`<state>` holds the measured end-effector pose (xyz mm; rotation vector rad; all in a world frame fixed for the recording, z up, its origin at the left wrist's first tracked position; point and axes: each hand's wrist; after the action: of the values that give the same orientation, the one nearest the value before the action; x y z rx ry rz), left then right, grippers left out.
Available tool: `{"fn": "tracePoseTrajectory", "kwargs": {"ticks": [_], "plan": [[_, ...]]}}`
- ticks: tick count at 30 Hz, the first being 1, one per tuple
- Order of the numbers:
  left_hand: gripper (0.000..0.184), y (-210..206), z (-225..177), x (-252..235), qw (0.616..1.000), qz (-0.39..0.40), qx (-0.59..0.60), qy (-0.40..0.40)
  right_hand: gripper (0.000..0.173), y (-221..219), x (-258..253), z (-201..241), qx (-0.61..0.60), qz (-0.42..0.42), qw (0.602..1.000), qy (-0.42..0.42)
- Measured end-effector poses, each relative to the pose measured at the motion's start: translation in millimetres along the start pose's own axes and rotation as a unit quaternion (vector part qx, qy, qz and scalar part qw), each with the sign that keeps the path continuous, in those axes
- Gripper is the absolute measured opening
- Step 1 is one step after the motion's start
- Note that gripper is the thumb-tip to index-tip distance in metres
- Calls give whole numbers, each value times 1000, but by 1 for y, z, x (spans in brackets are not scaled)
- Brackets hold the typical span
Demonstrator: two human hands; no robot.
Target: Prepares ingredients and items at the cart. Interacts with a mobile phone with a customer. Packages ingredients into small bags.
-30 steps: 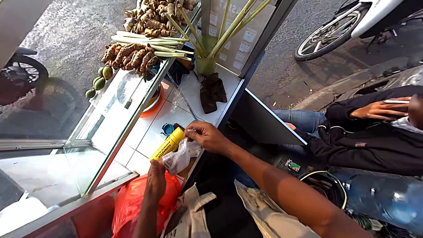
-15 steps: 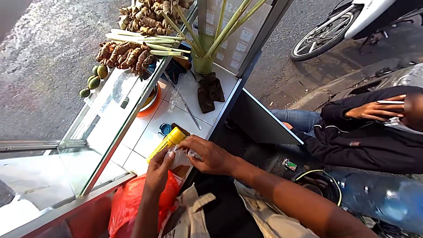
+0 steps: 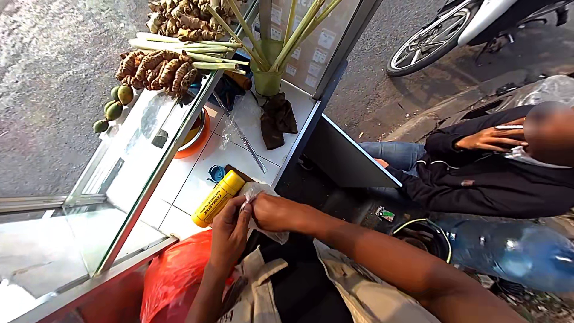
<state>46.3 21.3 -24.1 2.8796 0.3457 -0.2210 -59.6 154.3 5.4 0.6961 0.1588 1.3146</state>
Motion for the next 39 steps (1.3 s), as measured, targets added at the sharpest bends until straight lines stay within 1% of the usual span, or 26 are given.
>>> {"fn": "tracePoseTrajectory", "kwargs": {"ticks": [2,4,5,6,7,9,13,15,16,17,18,20,21,22,23,26,29,31,33,36,38,39], "plan": [[22,-8,-1,0,1000,7,-12,-11,26,-10,-3,-13,10,-15,1000,-18],[23,-15,-3,3,999,22,-25,-17,37,-2,-3,-5,-13,50,987,-151],[24,-17,-3,4,999,30,-36,-19,42,1,-5,-2,-56,73,972,-218],[25,-20,-3,4,998,32,-48,-21,43,1,-6,-4,-101,58,960,-254],[27,-21,-2,4,998,31,-57,-21,44,-4,-10,-9,-138,20,953,-268],[29,-22,0,3,997,33,-66,-16,42,-12,-15,-18,-158,-27,953,-259],[32,-20,5,1,998,27,-56,-26,35,-17,-21,-27,-117,-46,972,-201],[35,-18,13,4,1000,-9,-17,-20,38,-19,-25,-28,-102,-67,975,-188],[34,-18,18,7,999,-45,14,1,43,-18,-25,-27,-90,-72,976,-186],[29,-21,23,11,993,-95,53,46,45,-16,-23,-25,-87,-74,975,-188],[24,-24,27,14,977,-150,93,118,44,-16,-22,-26,-85,-76,975,-190],[22,-31,33,14,913,-234,143,301,43,-17,-23,-29,-86,-78,973,-198],[26,-32,38,13,881,-241,155,376,43,-18,-24,-31,-87,-80,972,-203],[34,-33,46,13,859,-237,164,422,43,-18,-25,-30,-91,-78,971,-208],[42,-34,54,14,850,-230,169,443,44,-19,-27,-30,-89,-78,971,-207],[52,-34,74,14,853,-209,159,450,47,-27,-34,-37,-110,-88,965,-223],[53,-34,81,11,866,-200,140,436,47,-46,-35,-52,-153,-132,952,-231],[52,-34,84,9,870,-196,135,432,47,-46,-30,-48,-140,-121,957,-225],[51,-34,87,7,871,-191,140,430,48,-42,-31,-43,-136,-128,957,-222],[49,-35,91,3,875,-184,147,423,49,-38,-35,-41,-102,-74,967,-221],[45,-35,94,2,878,-187,158,410,50,-41,-40,-45,-80,-56,972,-212],[40,-36,96,2,881,-191,166,400,49,-43,-42,-48,-79,-66,973,-206]]}}
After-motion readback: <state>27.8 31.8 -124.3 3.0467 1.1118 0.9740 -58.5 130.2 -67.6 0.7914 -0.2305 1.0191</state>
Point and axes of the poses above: each hand's wrist, its own x-axis away from the middle knuckle, its own y-axis out of the back of the hand, z = x × y
